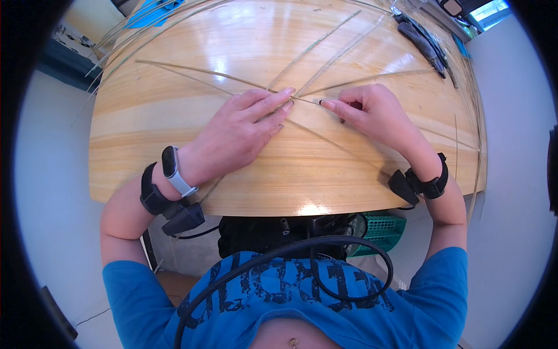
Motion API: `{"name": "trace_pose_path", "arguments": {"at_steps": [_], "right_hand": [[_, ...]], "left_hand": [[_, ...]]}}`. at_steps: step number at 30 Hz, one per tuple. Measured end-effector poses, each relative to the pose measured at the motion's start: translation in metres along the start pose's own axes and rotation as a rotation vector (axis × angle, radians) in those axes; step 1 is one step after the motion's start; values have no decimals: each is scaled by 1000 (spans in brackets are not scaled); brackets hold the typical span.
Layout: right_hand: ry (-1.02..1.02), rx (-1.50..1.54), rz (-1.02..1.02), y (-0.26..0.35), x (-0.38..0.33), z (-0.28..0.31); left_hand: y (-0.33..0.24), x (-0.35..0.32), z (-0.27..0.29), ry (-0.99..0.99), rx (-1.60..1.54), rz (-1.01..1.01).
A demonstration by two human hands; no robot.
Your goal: Weaving thin bamboo strips together on a table to form a base structure.
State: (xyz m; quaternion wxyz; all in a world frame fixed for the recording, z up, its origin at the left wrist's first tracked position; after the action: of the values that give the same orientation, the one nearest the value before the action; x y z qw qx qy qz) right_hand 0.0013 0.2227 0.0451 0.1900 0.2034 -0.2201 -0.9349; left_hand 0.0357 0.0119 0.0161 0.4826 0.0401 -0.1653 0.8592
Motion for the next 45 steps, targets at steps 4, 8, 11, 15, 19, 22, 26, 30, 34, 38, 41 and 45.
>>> {"name": "trace_pose_path", "arguments": {"at_steps": [4,8,11,15,19,22,26,30,34,38,41,45], "right_hand": [[-24,-16,31,1,-2,-1],[-75,-45,93,3,-2,-7],[-119,-83,143,10,-6,-10],[-154,-137,224,15,-8,-13],[-140,-156,212,14,-7,-15],[-131,-208,188,16,-7,-15],[-163,-225,198,18,-7,-19],[-152,-223,201,18,-7,-18],[-140,-212,200,19,-7,-17],[-137,-199,188,17,-6,-18],[-137,-212,180,17,-6,-18],[-132,-275,201,19,-7,-18]], "left_hand": [[0,0,-2,1,38,-7],[0,0,-2,1,28,-12],[0,-1,-1,-3,24,-13],[0,0,-1,-12,19,-11],[0,-1,-1,-21,12,-3],[-1,0,0,-28,15,3],[-1,0,0,-32,3,1],[-2,0,0,-36,9,-2],[-1,0,0,-34,13,-1],[-2,0,1,-27,37,-15],[-2,0,2,-30,47,-28],[-2,0,2,-36,41,-33]]}}
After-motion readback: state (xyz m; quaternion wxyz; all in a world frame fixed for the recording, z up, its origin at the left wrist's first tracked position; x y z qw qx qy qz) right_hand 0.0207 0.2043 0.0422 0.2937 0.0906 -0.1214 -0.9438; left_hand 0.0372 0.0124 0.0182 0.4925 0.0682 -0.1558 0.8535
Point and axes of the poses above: each hand's wrist, its own x-axis towards the middle knuckle, its own z-axis out of the back of the hand, y = z × x, the point moved 5 cm from there along x, towards the middle knuckle, and after that the axes turned 11 degrees about y, right-handed, at the moved point
